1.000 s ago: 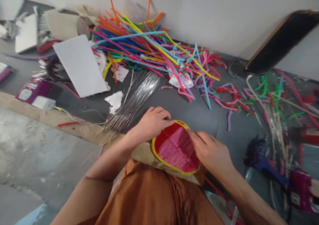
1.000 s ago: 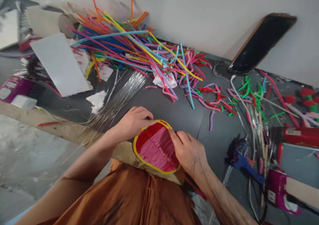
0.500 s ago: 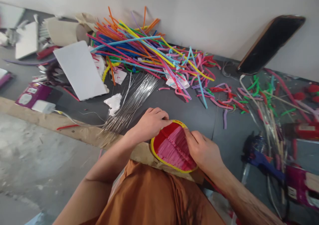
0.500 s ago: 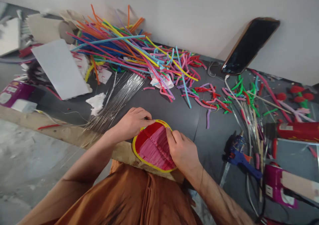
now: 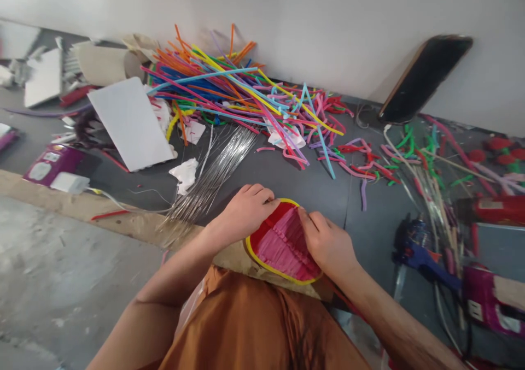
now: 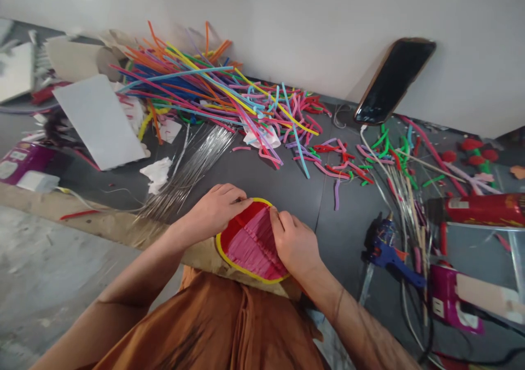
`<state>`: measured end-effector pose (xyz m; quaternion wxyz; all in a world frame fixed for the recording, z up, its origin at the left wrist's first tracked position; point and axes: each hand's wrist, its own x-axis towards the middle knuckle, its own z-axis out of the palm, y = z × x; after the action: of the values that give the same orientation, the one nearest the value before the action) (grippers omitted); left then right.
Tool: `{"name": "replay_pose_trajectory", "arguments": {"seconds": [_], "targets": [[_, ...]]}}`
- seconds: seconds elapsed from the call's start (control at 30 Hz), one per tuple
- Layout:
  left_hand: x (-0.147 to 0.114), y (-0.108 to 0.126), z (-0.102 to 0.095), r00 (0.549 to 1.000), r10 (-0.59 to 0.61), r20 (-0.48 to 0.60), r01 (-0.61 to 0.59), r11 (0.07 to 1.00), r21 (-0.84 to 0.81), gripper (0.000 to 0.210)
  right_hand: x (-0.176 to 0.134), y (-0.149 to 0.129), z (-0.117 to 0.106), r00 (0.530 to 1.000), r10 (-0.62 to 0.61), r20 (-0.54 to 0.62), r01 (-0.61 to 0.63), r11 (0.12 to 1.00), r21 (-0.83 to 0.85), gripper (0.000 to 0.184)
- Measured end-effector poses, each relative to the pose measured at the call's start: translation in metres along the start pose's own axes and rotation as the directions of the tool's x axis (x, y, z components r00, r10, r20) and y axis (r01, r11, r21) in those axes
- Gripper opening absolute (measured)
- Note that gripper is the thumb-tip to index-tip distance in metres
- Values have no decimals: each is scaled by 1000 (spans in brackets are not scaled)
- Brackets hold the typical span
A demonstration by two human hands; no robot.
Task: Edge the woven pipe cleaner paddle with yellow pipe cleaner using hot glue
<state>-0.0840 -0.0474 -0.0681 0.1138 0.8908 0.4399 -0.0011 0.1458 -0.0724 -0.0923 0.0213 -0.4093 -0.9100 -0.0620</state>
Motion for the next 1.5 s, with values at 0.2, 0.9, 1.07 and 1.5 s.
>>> {"name": "replay_pose_trajectory", "arguments": {"seconds": [0.2,0.9,1.07,1.5], "targets": [[-2,12,-4,997,-58,46,55,997,62,28,-2,1,4,1000,10,15,-10,1000,27,37],[44,-13,3,991,-118,-65,120,993,20,22,0,2,5,999,18,27,-19,997,68,38],[53,-15,-4,999,-33,-19,35,997,66,21,2,1,4,999,34,29,-36,996,82,37],[27,-21,-18,995,-88,56,94,988,-120,23,5,7,-2,994,106,9,-104,946,309,35]]}}
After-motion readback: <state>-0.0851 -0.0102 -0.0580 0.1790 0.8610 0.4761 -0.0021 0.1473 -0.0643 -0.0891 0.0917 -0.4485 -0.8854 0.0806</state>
